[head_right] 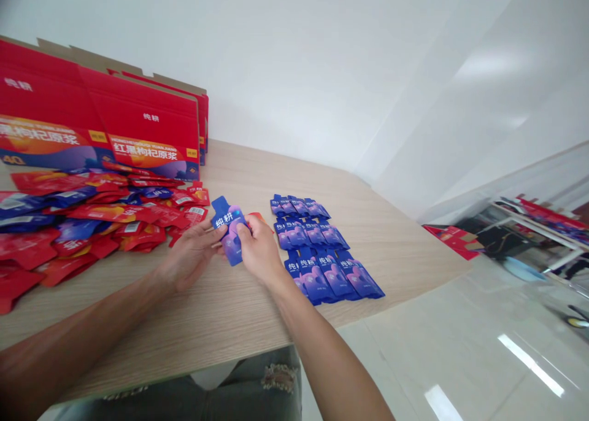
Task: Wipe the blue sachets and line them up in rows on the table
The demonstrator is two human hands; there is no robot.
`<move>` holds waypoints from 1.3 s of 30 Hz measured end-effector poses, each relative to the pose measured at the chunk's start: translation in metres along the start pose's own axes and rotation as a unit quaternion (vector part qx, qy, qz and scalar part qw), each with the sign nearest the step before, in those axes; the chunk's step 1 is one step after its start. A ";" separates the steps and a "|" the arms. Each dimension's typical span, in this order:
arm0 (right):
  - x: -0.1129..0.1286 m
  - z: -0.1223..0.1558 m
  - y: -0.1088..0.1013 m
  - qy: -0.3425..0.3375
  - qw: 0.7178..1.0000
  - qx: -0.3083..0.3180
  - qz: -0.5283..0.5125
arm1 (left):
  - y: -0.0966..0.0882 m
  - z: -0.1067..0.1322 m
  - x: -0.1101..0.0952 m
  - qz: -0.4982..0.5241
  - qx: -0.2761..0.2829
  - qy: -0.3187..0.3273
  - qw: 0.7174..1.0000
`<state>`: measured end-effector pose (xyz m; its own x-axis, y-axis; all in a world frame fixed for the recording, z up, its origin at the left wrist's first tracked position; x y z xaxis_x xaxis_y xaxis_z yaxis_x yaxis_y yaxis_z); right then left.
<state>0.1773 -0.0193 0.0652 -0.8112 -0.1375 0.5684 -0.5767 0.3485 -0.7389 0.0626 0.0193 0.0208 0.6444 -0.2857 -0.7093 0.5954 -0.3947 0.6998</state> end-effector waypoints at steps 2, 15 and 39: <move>-0.011 0.002 -0.003 0.047 0.998 -0.016 -0.037 | -0.003 0.000 0.004 -0.005 -0.015 -0.017 1.000; 0.025 0.021 -0.010 -0.047 0.963 0.010 0.265 | -0.015 -0.001 0.009 0.007 -0.082 -0.040 0.996; -0.234 -0.159 -0.114 0.252 0.832 0.115 0.481 | 0.009 0.015 0.039 -0.324 0.144 -0.041 0.934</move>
<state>0.4480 0.1208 0.0736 -0.7978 0.5291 -0.2892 0.2660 -0.1215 -0.9563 0.0864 -0.0084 -0.0015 0.1473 0.0335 -0.9885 0.6870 -0.7225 0.0778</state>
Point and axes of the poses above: each hand's wrist, its own z-axis away from the middle knuckle, its own y-axis out of the palm, x = y × z, the point moved 9 cm from there along -z, towards the middle knuckle, and after that the axes turned 9 degrees about z, right-handed, at the moved point
